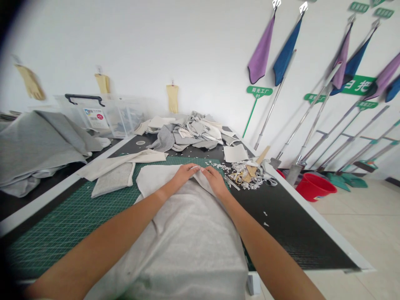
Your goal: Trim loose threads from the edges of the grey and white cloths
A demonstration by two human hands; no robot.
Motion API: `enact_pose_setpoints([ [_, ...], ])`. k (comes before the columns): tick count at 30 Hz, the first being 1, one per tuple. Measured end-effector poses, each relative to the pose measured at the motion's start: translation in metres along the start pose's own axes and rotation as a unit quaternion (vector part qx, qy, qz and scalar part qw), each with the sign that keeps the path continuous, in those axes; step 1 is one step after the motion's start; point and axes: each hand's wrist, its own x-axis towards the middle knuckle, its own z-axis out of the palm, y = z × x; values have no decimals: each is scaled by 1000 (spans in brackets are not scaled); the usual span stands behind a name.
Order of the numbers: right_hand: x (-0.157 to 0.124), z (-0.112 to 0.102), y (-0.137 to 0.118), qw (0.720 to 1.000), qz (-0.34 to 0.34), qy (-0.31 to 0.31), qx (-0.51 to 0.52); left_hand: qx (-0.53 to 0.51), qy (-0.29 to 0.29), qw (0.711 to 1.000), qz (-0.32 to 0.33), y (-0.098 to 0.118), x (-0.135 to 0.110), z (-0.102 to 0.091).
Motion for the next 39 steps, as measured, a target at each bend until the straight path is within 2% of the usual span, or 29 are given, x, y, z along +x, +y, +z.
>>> enact_pose_setpoints([
  [5, 4, -2, 5, 998, -34, -36, -49, -17, 7, 1000, -6, -1, 2, 0],
  [9, 7, -8, 4, 995, -23, -67, -64, -23, 31, 999, -7, -5, 3, -1],
  [12, 7, -17, 1, 991, 3, -115, -60, -13, 79, 997, -3, -5, 5, -4],
  [16, 4, -28, -2, 984, 62, -169, -1, 2, 149, 989, 5, 6, 11, -12],
  [19, 0, -35, -5, 974, 89, -205, 36, 14, 173, 984, 35, 20, 16, -19],
  [23, -4, -42, -13, 960, 109, -258, 25, 29, 213, 974, 65, 44, 23, -29],
  [28, -7, -48, -23, 927, 137, -348, 20, 39, 251, 961, 109, 82, 32, -45],
  [39, -17, -50, -47, 851, 129, -509, -32, 85, 338, 916, 198, 158, 49, -92],
])
